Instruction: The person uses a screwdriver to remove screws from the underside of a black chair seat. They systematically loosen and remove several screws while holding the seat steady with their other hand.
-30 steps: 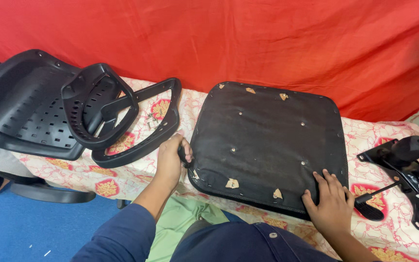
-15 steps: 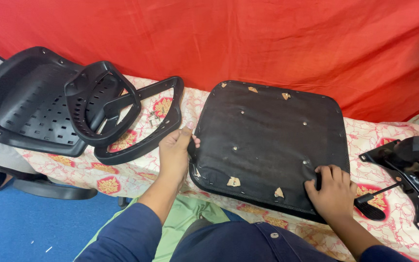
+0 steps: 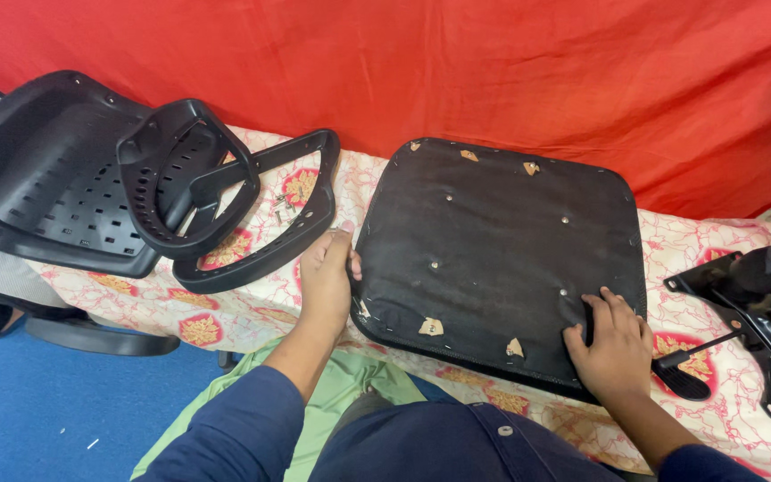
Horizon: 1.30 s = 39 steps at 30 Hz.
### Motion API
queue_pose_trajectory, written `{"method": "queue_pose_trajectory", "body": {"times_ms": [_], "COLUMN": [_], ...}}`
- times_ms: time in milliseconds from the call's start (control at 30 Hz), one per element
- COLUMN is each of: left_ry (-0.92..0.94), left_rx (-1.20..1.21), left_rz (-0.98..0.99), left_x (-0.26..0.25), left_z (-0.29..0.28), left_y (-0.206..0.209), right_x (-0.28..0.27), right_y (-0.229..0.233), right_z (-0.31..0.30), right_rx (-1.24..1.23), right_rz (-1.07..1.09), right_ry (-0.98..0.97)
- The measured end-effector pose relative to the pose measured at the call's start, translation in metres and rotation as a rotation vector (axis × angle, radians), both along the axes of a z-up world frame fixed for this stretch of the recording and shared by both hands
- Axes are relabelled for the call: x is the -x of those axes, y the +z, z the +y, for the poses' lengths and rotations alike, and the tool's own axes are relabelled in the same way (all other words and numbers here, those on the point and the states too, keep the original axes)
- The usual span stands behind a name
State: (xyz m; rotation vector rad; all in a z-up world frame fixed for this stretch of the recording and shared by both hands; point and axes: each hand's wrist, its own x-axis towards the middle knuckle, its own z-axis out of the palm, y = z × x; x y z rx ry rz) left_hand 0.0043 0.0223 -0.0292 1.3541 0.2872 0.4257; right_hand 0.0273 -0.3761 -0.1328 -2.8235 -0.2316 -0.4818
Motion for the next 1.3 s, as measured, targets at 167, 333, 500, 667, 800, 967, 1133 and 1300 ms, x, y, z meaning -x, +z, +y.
{"method": "queue_pose_trajectory", "body": {"times_ms": [167, 333, 500, 667, 800, 967, 1133, 1300], "left_ry": [-0.015, -0.037, -0.018, -0.038, -0.002, -0.095, -0.197, -0.228], "left_rx": [0.026, 0.005, -0.087, -0.052, -0.065, 0.02, 0.067, 0.026], "left_rz": [0.048, 0.085, 0.09, -0.01, 0.04, 0.036, 0.069, 0.111], "left_x": [-0.001, -0.001, 0.0, 0.011, 0.011, 0.013, 0.006, -0.01], "left_z": [-0.001, -0.001, 0.002, -0.002, -0.004, 0.007, 0.018, 0.01], "left_y": [0.004, 0.012, 0.012, 0.004, -0.002, -0.008, -0.011, -0.006], "right_x": [0.001, 0.0, 0.0, 0.001, 0.0, 0.001, 0.001, 0.0], "right_y": [0.0, 0.0, -0.001, 0.001, 0.002, 0.001, 0.0, 0.003], "right_z": [0.0, 0.001, -0.001, 0.001, 0.002, 0.003, 0.004, 0.004], "right_rx": [-0.018, -0.007, -0.012, -0.026, -0.003, -0.008, -0.011, -0.018], "right_rz": [0.007, 0.011, 0.014, 0.013, 0.033, 0.019, 0.027, 0.012], "right_ry": [-0.004, -0.016, -0.011, -0.026, -0.046, -0.045, -0.06, -0.051]}}
